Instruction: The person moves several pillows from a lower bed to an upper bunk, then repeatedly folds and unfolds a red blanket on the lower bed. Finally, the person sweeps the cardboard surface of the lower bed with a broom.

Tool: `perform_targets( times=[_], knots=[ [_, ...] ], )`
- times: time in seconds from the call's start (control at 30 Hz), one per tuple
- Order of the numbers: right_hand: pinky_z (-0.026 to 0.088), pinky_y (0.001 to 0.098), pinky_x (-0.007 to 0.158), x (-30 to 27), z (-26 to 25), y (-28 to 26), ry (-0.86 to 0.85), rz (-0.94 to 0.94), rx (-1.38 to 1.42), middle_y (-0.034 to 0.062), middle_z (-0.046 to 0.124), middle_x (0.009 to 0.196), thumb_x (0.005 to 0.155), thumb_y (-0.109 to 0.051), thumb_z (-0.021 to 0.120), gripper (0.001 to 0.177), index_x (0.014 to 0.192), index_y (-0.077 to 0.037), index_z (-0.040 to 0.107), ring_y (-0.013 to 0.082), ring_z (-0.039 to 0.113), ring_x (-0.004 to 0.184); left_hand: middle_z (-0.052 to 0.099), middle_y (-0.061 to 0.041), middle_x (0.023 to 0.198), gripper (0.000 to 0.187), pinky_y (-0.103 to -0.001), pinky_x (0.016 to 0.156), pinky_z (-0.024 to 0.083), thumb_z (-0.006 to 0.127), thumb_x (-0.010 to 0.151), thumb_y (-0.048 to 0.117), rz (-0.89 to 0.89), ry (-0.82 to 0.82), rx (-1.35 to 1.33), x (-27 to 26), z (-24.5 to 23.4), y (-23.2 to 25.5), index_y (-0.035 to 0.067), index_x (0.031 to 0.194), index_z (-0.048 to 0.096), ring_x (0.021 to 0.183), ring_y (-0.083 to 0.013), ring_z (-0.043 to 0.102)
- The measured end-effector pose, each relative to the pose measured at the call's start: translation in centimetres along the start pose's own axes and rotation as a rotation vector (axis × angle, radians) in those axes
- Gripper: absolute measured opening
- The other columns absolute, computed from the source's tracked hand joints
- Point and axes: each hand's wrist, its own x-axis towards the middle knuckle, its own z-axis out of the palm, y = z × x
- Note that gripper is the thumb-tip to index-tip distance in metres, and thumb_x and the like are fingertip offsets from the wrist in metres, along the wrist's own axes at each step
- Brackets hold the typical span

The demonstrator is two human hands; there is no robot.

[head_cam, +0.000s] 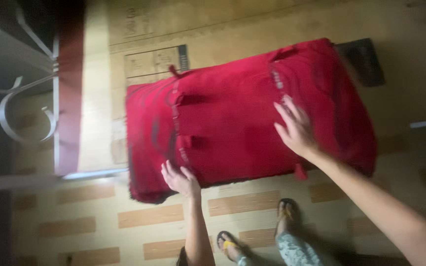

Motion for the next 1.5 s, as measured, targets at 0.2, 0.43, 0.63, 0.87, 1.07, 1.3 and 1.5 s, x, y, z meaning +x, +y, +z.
perform_targets(
  times=[0.2,0.43,0.63,0.87,1.07,1.3,1.5],
  knots=[
    [0.021,0.0583,0.135,13.8,0.1,-17.8,0.154,-0.215,0.272,0.0175,0.014,0.175,0.11,-0.022,0.054,0.058,0.164,-0.014,0.034,0.0368,0.022,0.163,0.051,-0.025,0.15,0.053,-0.051,0.12,0.036,0.061,0.096,0.016,-0.113,0.073,-0.122,4.2,-3.4,-12.7,-0.001,0.145,0.051,0.142,-0.0411,0.047],
    [0.007,0.0552,0.125,-1.5,15.1,-23.2,-0.29,-0.124,-0.186,0.0247,0.003,0.166,0.099,-0.039,0.044,0.074,0.159,-0.01,0.011,0.0381,0.008,0.156,0.038,-0.029,0.149,0.088,-0.053,0.112,0.031,0.086,0.071,0.025,-0.35,0.011,-0.114,-0.8,2.4,-19.8,-0.003,0.143,0.044,0.137,-0.0442,0.038],
    [0.023,0.0459,0.132,-15.1,16.0,-18.8,-0.255,0.269,0.061,0.0072,0.029,0.17,0.097,-0.032,0.055,0.061,0.155,-0.023,0.04,0.0262,0.028,0.159,0.05,-0.02,0.15,0.12,-0.056,0.109,0.049,0.09,0.056,0.048,-1.112,-0.145,-0.868,-6.4,6.4,-14.3,0.002,0.148,0.028,0.128,-0.0376,0.057],
    [0.037,0.0511,0.117,-15.6,16.5,-10.9,0.434,1.517,1.233,0.0062,0.054,0.142,0.078,-0.034,0.066,0.056,0.13,-0.019,0.057,0.0282,0.049,0.133,0.053,-0.011,0.144,0.081,-0.071,0.114,0.03,0.079,0.074,0.061,-1.405,-0.822,-1.149,-8.7,8.3,-9.1,0.015,0.136,0.052,0.136,-0.0368,0.047],
    [0.051,0.0536,0.103,-10.3,22.2,-3.6,0.68,1.463,1.665,0.0048,0.069,0.111,0.065,-0.024,0.064,0.034,0.098,-0.016,0.065,0.0298,0.064,0.108,0.062,-0.016,0.137,0.054,-0.06,0.118,0.038,0.076,0.079,0.04,-1.237,-0.615,-1.644,-6.2,13.2,-7.5,0.005,0.118,0.064,0.134,-0.0386,0.052],
    [0.056,0.0456,0.085,6.4,10.4,-5.4,0.675,1.174,1.836,0.0012,0.055,0.083,0.067,-0.013,0.062,0.021,0.071,-0.019,0.042,0.0211,0.057,0.082,0.063,-0.021,0.137,0.049,-0.059,0.112,0.038,0.062,0.087,0.024,-1.197,-0.596,-1.952,9.3,10.0,8.4,0.002,0.13,0.062,0.128,-0.0386,0.055],
    [0.055,0.0441,0.097,20.3,-5.9,-11.8,0.396,0.894,1.98,0.0056,0.063,0.085,0.051,0.004,0.052,0.022,0.068,-0.01,0.05,0.0242,0.064,0.079,0.071,-0.006,0.097,0.024,-0.05,0.099,0.052,0.064,0.066,0.01,-0.895,-0.573,-1.895,24.6,2.0,21.3,0.01,0.09,0.066,0.1,-0.0286,0.065]
  ],
)
